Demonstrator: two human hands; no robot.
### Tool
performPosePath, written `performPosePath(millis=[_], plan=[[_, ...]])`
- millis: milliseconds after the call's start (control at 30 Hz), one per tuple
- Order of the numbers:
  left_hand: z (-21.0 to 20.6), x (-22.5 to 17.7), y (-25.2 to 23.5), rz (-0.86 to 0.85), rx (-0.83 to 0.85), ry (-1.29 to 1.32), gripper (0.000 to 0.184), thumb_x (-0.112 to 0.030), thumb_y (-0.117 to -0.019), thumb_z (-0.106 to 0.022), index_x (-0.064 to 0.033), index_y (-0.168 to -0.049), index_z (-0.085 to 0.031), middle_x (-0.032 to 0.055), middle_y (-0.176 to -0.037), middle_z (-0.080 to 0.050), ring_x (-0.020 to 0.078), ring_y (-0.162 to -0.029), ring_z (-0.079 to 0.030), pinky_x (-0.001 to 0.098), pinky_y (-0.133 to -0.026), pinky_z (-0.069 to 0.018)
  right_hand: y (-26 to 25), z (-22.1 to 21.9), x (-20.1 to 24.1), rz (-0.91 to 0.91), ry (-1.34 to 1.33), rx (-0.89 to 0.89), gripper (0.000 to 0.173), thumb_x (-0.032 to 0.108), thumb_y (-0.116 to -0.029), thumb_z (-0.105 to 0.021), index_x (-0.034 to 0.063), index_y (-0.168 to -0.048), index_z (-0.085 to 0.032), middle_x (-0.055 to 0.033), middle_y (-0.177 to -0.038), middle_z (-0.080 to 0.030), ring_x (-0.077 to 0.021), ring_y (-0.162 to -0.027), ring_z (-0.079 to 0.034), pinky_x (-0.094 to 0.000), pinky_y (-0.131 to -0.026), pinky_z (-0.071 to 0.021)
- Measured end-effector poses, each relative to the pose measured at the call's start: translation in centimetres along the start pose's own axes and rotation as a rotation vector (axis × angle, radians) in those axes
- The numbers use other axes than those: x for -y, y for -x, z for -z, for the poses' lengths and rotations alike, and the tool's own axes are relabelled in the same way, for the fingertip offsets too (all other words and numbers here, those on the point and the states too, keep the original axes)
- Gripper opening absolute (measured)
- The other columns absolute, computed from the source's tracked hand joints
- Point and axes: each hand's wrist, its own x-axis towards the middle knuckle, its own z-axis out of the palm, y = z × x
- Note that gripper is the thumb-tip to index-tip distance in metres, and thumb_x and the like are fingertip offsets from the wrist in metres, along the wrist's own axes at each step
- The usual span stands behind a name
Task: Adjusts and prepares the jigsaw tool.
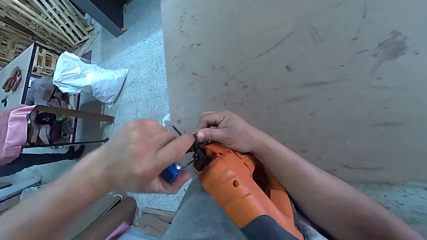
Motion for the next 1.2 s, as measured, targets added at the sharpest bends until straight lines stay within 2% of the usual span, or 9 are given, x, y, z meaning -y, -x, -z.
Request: performPosePath(millis=[100, 200, 300, 367, 467, 633, 767, 900, 1200], plan=[[-1.1, -1.7, 3.2, 0.062, -0.063, -0.064, 0.024, -0.031, -0.0959, -0.064, -0.0107, -0.084, -0.064, 0.0006, -0.063, -0.054, 0.0154, -0.056, -0.051, 0.0317, -0.051, -0.0383, -0.7, -0.4, 0.0, -0.044, 0.040, 0.040, 0.027, 0.044, -0.0967, -0.069, 0.0196, -0.085, -0.076, 0.0072, -0.086, -0.067, -0.0054, -0.078, -0.062, -0.0252, -0.066, -0.0522], [-1.4, -2.6, 4.7, 0.107, -0.058, -0.071, 0.025, -0.026, -0.0957, -0.063, -0.0126, -0.075, -0.063, -0.0003, -0.061, -0.051, 0.0149, -0.055, -0.049, 0.0313, -0.050, -0.0354, -0.9, -0.8, 0.2, -0.077, 0.072, 0.072, 0.027, 0.045, -0.0962, -0.069, 0.0211, -0.086, -0.076, 0.0079, -0.086, -0.067, -0.0049, -0.078, -0.063, -0.0252, -0.066, -0.0526], [-0.7, -3.3, 5.4, 0.218, -0.152, 0.113, 0.028, -0.025, -0.0929, -0.061, -0.0136, -0.067, -0.062, -0.0033, -0.059, -0.050, 0.0095, -0.054, -0.049, 0.0278, -0.050, -0.0363, -1.0, -1.2, 0.1, -0.060, 0.069, 0.087, 0.028, 0.045, -0.0966, -0.069, 0.0199, -0.084, -0.075, 0.0073, -0.085, -0.067, -0.0054, -0.076, -0.063, -0.0248, -0.064, -0.0520], [-0.2, -3.9, 5.8, 0.328, -0.228, 0.240, 0.031, -0.028, -0.0970, -0.057, -0.0142, -0.070, -0.064, -0.0057, -0.061, -0.052, 0.0052, -0.057, -0.050, 0.0244, -0.052, -0.0391, -1.0, -1.2, 0.1, -0.035, 0.079, 0.076, 0.029, 0.045, -0.0961, -0.069, 0.0199, -0.084, -0.076, 0.0076, -0.085, -0.067, -0.0050, -0.076, -0.062, -0.0244, -0.064, -0.0517], [-1.6, -6.8, 6.0, 0.654, -0.333, 0.442, 0.029, -0.031, -0.1019, -0.052, -0.0157, -0.083, -0.067, -0.0106, -0.066, -0.056, -0.0023, -0.056, -0.050, 0.0165, -0.048, -0.0418, -0.9, -1.4, 0.1, -0.026, 0.107, 0.067, 0.029, 0.047, -0.0954, -0.070, 0.0210, -0.083, -0.075, 0.0087, -0.084, -0.067, -0.0041, -0.074, -0.062, -0.0234, -0.062, -0.0512], [-7.0, -11.1, 5.2, 1.088, -0.634, 0.746, 0.027, -0.029, -0.1051, -0.049, -0.0137, -0.092, -0.068, -0.0010, -0.059, -0.050, 0.0112, -0.045, -0.046, 0.0276, -0.040, -0.0397, -1.0, -1.3, 0.0, -0.004, 0.123, 0.046, 0.028, 0.047, -0.0957, -0.070, 0.0221, -0.085, -0.076, 0.0094, -0.085, -0.068, -0.0047, -0.076, -0.063, -0.0247, -0.063, -0.0528], [-8.3, -12.7, 3.4, 1.175, -0.740, 0.651, 0.027, -0.026, -0.1048, -0.048, -0.0128, -0.091, -0.067, -0.0015, -0.058, -0.049, 0.0110, -0.043, -0.044, 0.0274, -0.039, -0.0387, -1.0, -1.4, 0.0, -0.005, 0.147, 0.034, 0.027, 0.047, -0.0952, -0.070, 0.0235, -0.084, -0.076, 0.0106, -0.085, -0.068, -0.0038, -0.077, -0.064, -0.0252, -0.065, -0.0536], [-8.2, -13.1, 2.6, 1.216, -0.714, 0.507, 0.025, -0.025, -0.1033, -0.049, -0.0160, -0.089, -0.067, -0.0056, -0.057, -0.048, 0.0071, -0.043, -0.042, 0.0248, -0.038, -0.0366, -1.1, -1.7, -0.1, 0.023, 0.173, 0.053, 0.027, 0.048, -0.0949, -0.070, 0.0239, -0.084, -0.076, 0.0115, -0.085, -0.068, -0.0026, -0.077, -0.064, -0.0240, -0.065, -0.0531], [-8.1, -13.7, 2.6, 1.252, -0.729, 0.475, 0.024, -0.024, -0.1029, -0.050, -0.0154, -0.089, -0.068, -0.0047, -0.058, -0.049, 0.0079, -0.043, -0.044, 0.0249, -0.038, -0.0371, -1.1, -1.5, 0.0, 0.020, 0.150, 0.073, 0.028, 0.050, -0.0945, -0.069, 0.0250, -0.084, -0.076, 0.0117, -0.085, -0.068, -0.0031, -0.077, -0.063, -0.0245, -0.065, -0.0528]])
